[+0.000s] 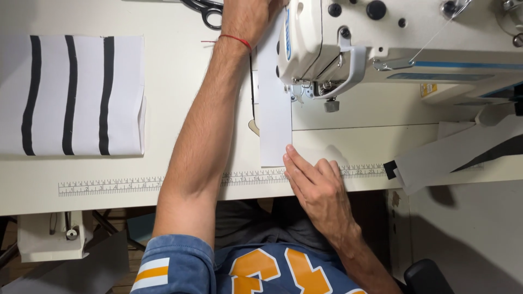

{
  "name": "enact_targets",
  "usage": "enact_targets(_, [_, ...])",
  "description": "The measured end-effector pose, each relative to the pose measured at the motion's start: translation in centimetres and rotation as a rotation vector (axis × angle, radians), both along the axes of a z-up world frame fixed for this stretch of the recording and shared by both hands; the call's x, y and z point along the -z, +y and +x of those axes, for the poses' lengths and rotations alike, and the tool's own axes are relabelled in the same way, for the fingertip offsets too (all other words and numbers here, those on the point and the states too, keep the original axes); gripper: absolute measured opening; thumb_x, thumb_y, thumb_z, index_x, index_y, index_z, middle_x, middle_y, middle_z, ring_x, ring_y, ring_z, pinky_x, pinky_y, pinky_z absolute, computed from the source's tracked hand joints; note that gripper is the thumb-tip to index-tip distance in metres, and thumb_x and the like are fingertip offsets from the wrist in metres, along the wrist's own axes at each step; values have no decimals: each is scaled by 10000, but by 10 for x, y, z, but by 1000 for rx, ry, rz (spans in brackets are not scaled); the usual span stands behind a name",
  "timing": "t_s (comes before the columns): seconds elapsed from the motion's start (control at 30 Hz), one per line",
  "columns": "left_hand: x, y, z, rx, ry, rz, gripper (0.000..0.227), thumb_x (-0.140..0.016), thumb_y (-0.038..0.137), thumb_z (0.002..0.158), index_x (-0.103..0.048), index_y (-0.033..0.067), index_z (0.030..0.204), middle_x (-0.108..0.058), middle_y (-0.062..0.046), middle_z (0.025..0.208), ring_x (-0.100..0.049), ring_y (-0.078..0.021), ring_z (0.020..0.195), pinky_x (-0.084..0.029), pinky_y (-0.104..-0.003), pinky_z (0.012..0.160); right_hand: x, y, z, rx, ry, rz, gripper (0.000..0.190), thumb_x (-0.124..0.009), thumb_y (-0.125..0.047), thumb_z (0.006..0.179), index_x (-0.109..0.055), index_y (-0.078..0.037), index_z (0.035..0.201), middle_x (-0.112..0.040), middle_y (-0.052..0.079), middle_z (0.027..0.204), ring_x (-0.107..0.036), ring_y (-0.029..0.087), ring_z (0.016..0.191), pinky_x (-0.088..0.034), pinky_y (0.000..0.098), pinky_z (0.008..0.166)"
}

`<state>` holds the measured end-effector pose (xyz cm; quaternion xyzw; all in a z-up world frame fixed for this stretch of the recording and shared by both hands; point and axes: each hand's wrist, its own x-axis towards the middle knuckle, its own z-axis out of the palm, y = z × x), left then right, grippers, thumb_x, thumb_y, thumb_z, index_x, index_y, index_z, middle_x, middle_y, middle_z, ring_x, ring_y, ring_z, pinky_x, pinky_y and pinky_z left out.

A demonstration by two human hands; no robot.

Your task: Measuring, cutting, and aligning fabric strips for assembly at a sewing station.

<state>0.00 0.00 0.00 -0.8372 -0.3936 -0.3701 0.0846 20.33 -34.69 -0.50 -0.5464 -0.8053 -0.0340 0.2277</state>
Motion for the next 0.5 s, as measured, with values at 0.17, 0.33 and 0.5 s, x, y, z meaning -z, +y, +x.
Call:
enact_targets(0.17, [-1, -15, -29, -11, -8, -9, 175, -801, 358, 1049, -709, 246, 952, -724, -10, 921, -647, -299, 820, -447, -506, 667, -3, 1, -1, -20, 29, 12, 302, -743, -247, 1168, -843, -149, 1437, -785, -4, 1596, -597, 218, 763, -494, 346, 744])
enact_targets(0.33, [5, -10, -46, -15, -16, -13, 172, -798, 359, 1050, -711, 246, 955, -727, -13, 926, -649, -304, 827, -448, -511, 672, -7, 2, -2, -18, 16, 16, 316, -759, -274, 1156, -845, -144, 1431, -786, 6, 1594, -594, 221, 757, -490, 353, 733])
enact_targets(0.5, [10, -8, -56, -23, -30, -28, 168, -795, 360, 1050, -712, 246, 958, -729, -16, 931, -651, -309, 834, -448, -516, 677, -11, 5, -1, -17, 10, -9, 339, -748, -297, 1158, -833, -164, 1458, -781, -16, 1598, -596, 229, 767, -482, 359, 736])
